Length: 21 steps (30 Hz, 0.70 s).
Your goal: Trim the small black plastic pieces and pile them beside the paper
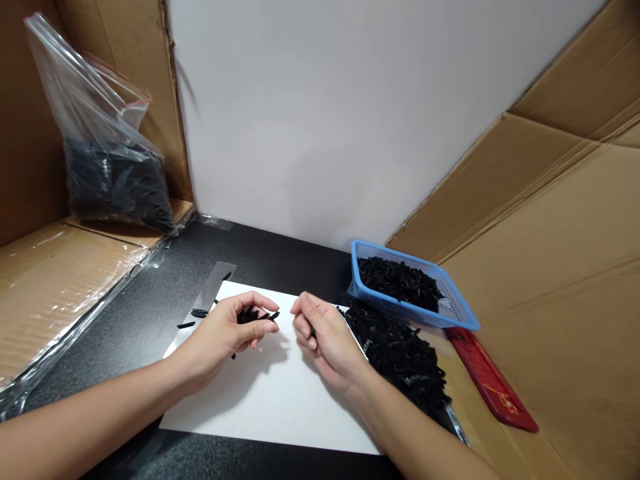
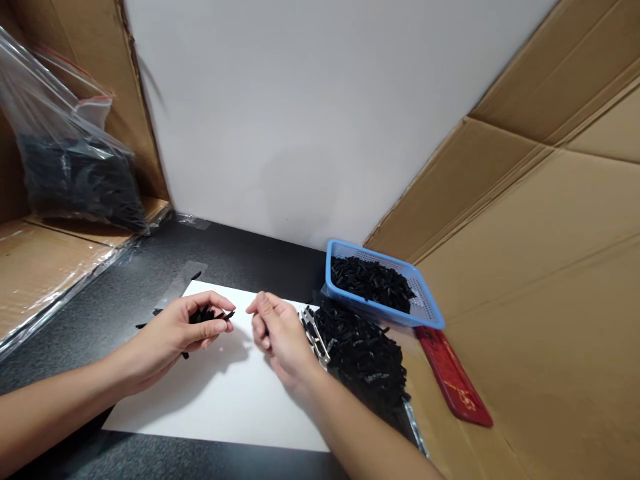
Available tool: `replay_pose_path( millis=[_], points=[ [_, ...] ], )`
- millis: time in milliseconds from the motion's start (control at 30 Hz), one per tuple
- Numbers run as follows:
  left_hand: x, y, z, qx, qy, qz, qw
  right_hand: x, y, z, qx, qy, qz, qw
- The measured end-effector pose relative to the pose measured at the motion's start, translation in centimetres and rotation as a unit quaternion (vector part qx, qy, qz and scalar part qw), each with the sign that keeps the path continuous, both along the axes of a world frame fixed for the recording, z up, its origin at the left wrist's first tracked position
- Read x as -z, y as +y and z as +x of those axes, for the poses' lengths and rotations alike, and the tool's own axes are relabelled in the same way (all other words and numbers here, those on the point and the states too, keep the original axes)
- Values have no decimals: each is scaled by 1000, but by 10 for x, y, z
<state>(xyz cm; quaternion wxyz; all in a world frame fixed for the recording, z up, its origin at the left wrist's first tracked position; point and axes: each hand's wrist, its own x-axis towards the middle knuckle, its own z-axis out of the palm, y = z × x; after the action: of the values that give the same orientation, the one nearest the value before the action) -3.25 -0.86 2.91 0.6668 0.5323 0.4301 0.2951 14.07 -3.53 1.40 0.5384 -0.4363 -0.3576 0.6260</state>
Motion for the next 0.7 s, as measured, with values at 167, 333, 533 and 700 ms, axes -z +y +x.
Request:
replay_pose_path(
  millis=[167, 333, 533, 700],
  points=[
    [-5, -3, -1, 3, -14, -28, 1000, -21, 30, 86, 255, -465, 221, 818],
    [-10, -4, -4, -8, -49, -71, 996, -16, 48, 160, 259, -639, 196, 698],
    [-8, -3, -4, -3, -63, -90, 994, -19, 28, 174, 208, -644, 188, 712],
    [-10, -6, -4, -2, -85, -98, 992, -33, -19, 199, 271, -685, 97, 669]
  ],
)
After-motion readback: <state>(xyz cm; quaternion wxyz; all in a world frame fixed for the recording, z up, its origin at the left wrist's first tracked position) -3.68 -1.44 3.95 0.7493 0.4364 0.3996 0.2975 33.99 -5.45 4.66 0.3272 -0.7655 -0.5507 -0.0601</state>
